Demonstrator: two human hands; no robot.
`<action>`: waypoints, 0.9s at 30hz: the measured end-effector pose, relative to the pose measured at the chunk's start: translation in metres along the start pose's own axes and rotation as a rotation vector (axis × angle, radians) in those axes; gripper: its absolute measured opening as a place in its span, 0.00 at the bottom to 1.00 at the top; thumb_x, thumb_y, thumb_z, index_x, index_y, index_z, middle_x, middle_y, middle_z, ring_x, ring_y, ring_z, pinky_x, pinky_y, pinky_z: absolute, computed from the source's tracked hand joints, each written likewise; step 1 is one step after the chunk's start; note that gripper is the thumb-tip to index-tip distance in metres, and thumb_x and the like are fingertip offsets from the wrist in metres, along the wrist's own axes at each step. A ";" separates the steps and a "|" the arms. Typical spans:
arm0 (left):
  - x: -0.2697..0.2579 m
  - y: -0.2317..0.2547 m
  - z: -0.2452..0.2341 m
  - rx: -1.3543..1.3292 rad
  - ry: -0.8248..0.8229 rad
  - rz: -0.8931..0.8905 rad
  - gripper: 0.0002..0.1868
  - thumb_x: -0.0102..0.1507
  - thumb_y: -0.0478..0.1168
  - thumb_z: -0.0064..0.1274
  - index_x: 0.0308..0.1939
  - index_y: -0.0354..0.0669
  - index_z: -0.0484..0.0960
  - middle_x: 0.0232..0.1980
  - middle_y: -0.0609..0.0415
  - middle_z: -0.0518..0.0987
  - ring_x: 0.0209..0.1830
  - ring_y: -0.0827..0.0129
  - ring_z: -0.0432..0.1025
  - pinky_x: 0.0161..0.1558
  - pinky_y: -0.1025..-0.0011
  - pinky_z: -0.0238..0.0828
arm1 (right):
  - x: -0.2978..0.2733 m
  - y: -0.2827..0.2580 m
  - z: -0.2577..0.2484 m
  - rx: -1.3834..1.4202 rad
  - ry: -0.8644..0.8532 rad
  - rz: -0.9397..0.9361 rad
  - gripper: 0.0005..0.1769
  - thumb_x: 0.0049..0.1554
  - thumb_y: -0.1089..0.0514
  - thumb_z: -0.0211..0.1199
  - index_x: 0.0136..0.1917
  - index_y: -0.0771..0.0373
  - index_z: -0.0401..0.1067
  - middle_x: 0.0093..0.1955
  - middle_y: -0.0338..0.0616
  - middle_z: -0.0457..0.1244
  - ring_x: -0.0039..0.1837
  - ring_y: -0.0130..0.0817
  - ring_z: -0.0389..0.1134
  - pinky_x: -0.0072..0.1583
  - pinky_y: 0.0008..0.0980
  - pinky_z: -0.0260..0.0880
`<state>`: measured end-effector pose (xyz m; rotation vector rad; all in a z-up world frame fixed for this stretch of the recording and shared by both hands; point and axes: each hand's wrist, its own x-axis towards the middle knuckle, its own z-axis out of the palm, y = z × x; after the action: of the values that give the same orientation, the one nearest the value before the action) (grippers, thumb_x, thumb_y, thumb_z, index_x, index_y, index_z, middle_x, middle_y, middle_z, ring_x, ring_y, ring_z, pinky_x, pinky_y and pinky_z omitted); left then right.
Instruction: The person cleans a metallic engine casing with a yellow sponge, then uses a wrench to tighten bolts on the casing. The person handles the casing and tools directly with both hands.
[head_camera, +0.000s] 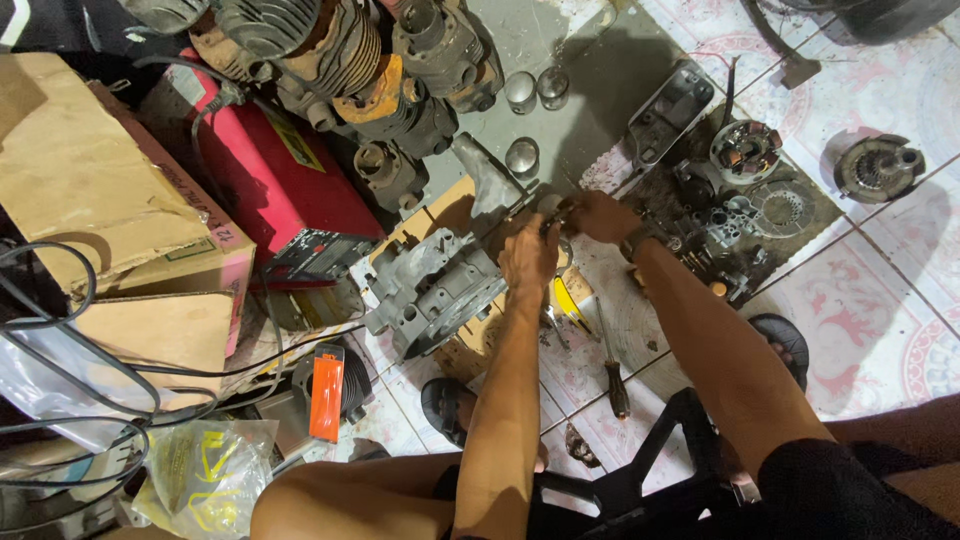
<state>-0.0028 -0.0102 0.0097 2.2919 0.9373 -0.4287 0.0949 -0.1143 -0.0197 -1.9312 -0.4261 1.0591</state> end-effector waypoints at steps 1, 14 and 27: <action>0.004 0.000 0.001 -0.002 0.002 0.000 0.14 0.61 0.57 0.43 0.46 0.64 0.76 0.43 0.54 0.81 0.47 0.53 0.75 0.52 0.55 0.71 | 0.019 0.014 -0.002 -0.002 -0.001 -0.002 0.24 0.55 0.54 0.48 0.60 0.69 0.66 0.45 0.59 0.66 0.49 0.49 0.69 0.54 0.50 0.68; 0.010 -0.008 0.007 -0.002 -0.028 -0.034 0.13 0.62 0.55 0.42 0.48 0.69 0.76 0.45 0.50 0.81 0.48 0.50 0.74 0.52 0.56 0.71 | 0.032 -0.019 -0.011 -0.092 0.254 -0.358 0.05 0.52 0.62 0.54 0.43 0.64 0.63 0.39 0.55 0.64 0.46 0.53 0.67 0.51 0.50 0.67; 0.013 -0.010 0.008 -0.083 -0.028 -0.044 0.12 0.61 0.55 0.43 0.46 0.70 0.76 0.45 0.52 0.81 0.48 0.51 0.75 0.52 0.55 0.71 | 0.005 -0.015 0.004 -0.157 0.360 -0.610 0.07 0.55 0.61 0.53 0.48 0.63 0.61 0.27 0.47 0.62 0.32 0.43 0.68 0.35 0.38 0.66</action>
<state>-0.0013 -0.0037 -0.0070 2.1883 0.9753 -0.4313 0.0961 -0.1006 -0.0107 -1.8887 -0.8396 0.2854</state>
